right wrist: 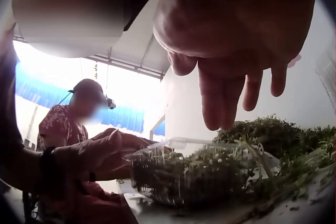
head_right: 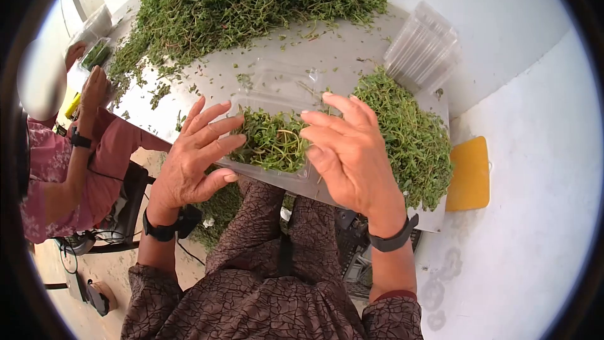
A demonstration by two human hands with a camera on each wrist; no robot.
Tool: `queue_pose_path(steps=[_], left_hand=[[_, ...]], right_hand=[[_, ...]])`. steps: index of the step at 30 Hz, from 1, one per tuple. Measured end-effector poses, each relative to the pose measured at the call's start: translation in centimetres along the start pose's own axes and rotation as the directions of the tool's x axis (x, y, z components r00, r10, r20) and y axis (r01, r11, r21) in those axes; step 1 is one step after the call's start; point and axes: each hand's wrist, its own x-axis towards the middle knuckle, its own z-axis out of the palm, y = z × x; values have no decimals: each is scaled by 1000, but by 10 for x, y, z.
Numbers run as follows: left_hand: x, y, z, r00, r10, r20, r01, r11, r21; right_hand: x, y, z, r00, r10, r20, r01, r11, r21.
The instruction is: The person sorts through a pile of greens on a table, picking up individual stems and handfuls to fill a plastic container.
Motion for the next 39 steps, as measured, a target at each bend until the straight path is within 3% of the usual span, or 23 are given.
queue_pose_path(steps=[5,7,11,16,19,24,25,27,30,37,39], left_hand=[[7,5,1,998,62,-26,-61,998,6],[9,6,5,994,40,106,-44,998,34],[7,5,8,996,40,85,-38,999,-26],[2,17,5,999,53,5,-54,994,98],[-13,27,0,982,113,-152,-95,988,120],[-32,51,12,941,255,-221,-259,966,12],[-34,54,18,942,288,-172,-300,953,-46],[-33,64,26,944,313,-103,-325,938,-123],[-36,66,44,929,369,-42,-371,918,-141],[-34,72,53,940,340,24,-328,921,-212],[-35,71,53,943,332,24,-319,923,-217]], right_hand=[[-4,-9,8,997,-55,51,55,998,12],[-8,-13,19,994,-34,105,39,998,-41],[-12,-15,20,990,-31,140,39,998,-52],[-17,-14,10,998,-65,-13,64,997,-49],[-28,-4,-17,991,-11,-134,-17,978,-208],[-48,26,-48,963,220,-156,-266,864,-427],[-50,32,-52,963,220,-155,-266,863,-428],[-51,41,-58,897,424,-125,-426,751,-504],[-52,64,-57,882,468,-52,-407,704,-582],[-49,85,-53,915,395,-80,-342,658,-671],[-46,84,-62,895,427,-128,-412,684,-602]])
